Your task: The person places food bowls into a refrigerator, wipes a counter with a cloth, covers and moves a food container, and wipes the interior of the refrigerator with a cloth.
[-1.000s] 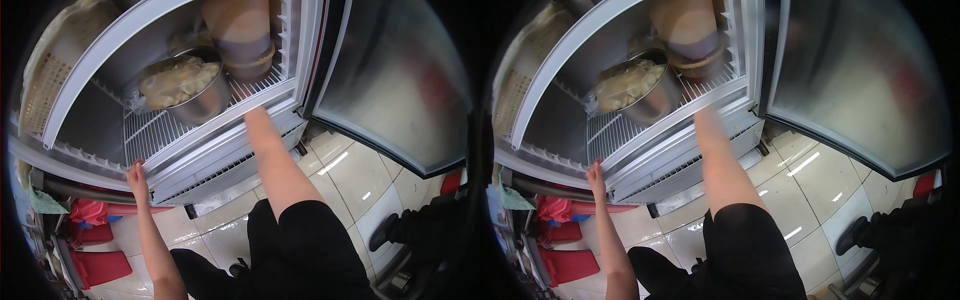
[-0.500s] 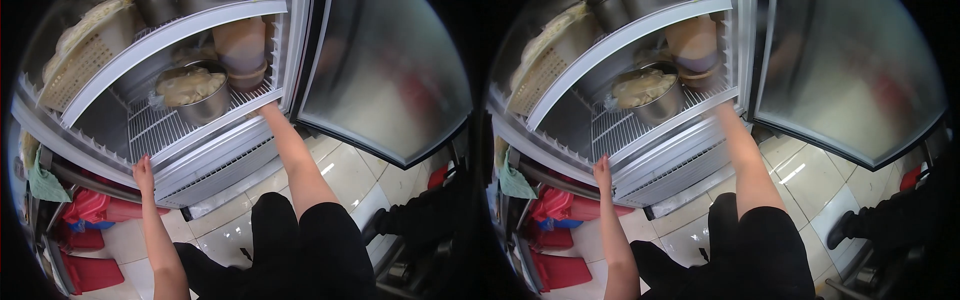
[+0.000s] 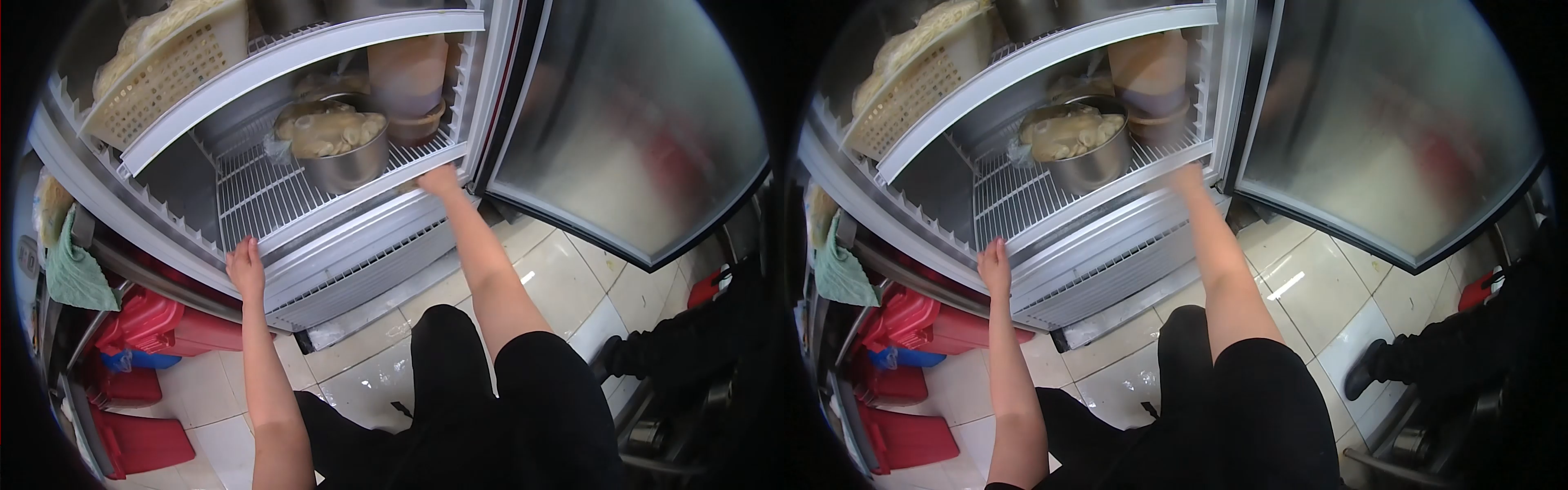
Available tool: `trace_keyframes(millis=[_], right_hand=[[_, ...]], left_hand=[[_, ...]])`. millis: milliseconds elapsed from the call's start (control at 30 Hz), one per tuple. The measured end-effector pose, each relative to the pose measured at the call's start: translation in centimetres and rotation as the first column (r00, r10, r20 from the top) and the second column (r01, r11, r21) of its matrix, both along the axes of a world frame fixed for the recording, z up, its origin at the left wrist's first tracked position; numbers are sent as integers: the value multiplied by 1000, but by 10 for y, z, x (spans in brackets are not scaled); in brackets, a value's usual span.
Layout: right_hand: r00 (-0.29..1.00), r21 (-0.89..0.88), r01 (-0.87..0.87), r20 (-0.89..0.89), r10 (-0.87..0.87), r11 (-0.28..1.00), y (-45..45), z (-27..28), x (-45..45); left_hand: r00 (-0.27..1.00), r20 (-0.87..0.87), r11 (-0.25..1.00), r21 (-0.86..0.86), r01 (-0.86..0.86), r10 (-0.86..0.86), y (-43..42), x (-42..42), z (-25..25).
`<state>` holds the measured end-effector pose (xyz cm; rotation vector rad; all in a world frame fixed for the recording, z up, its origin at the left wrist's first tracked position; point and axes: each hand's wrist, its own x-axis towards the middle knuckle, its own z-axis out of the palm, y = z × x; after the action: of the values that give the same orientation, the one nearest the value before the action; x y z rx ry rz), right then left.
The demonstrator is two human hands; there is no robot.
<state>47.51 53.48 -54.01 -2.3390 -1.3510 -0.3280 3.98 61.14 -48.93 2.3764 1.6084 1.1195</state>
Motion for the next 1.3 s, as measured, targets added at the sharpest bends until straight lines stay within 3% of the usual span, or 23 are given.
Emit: trace_keyframes(millis=[100, 233, 267, 300, 367, 433, 467, 500, 533, 600, 633, 700, 767, 833, 867, 900, 967, 1000, 1033, 1100, 1133, 1233, 1300], right_hand=[[906, 97, -244, -332, 263, 965, -11, 35, -61], [842, 193, -281, -421, 338, 940, 7, 8, -114], [798, 212, -318, -466, 382, 924, 6, 8, -130], [793, 208, -326, -470, 387, 922, 5, 6, -146], [702, 488, -480, -285, 653, 729, 0, 2, -181], [655, 506, -479, -338, 676, 717, -14, 9, -219], [608, 525, -472, -388, 692, 708, -24, 14, -240], [596, 523, -476, -399, 697, 707, -34, 19, -259], [578, 563, -432, -427, 695, 705, -44, 26, -278], [495, 608, -370, -510, 703, 702, -59, 17, -308], [477, 606, -378, -521, 708, 700, -65, 8, -321], [467, 804, -96, -484, 740, 587, -74, -15, -342], [483, 773, -45, -538, 691, 633, -86, -37, -352], [-258, 548, 451, -676, 690, 705, -95, -52, -362], [-552, 427, 371, -613, 566, 825, -107, -47, -359], [-565, 417, 361, -614, 551, 834, -110, -56, -365], [-307, 510, 71, -807, 505, 857, -118, -79, -380], [-57, 593, -111, -805, 590, 798, -125, -85, -391], [-71, 586, -119, -810, 582, 801, -130, -91, -395], [201, 666, -386, -614, 763, 638, -144, -73, -398], [394, 641, -482, -451, 801, 598, -145, -86, -402], [355, 640, -529, -431, 830, 558, -135, -105, -405], [106, 628, -153, -757, 645, 763, -133, -113, -415]], left_hand=[[1000, -19, 1000, 6, -4, 4, 0, -3, 2], [991, 88, 995, -6, 103, -102, 0, -10, -4], [979, 100, 972, 169, 162, -180, -2, -12, -6], [981, 97, 975, 163, 153, -170, -16, -10, -5], [960, 259, 946, 324, 15, -104, -56, 5, -8], [816, 579, 978, -165, 126, -8, -84, 16, -36], [606, 785, 900, -350, 259, 130, -99, 24, -36], [355, 879, 779, -457, 429, 319, -111, 30, -33], [359, 873, 781, -467, 415, 331, -118, 31, -26], [21, 787, 578, -471, 666, 617, -126, 24, -13], [16, 781, 586, -482, 651, 624, -123, 16, -27], [98, 881, 605, -395, 691, 463, -116, 2, -53], [140, 889, 635, -414, 653, 436, -130, -3, -63], [134, 908, 578, -361, 732, 397, -150, -8, -71], [134, 903, 587, -371, 720, 408, -159, -8, -75], [153, 844, 609, -485, 628, 514, -168, -6, -80], [144, 691, 588, -691, 420, 708, -183, -11, -90], [14, 631, 516, -646, 562, 775, -184, -18, -111], [6, 624, 519, -654, 550, 781, -185, -26, -133], [-109, 669, 332, -216, 918, 735, -185, -43, -183], [-150, 677, 363, -183, 914, 720, -179, -44, -215], [-228, 725, 478, -156, 864, 650, -163, -50, -304], [-168, 697, 501, -305, 810, 697, -163, -43, -274]])
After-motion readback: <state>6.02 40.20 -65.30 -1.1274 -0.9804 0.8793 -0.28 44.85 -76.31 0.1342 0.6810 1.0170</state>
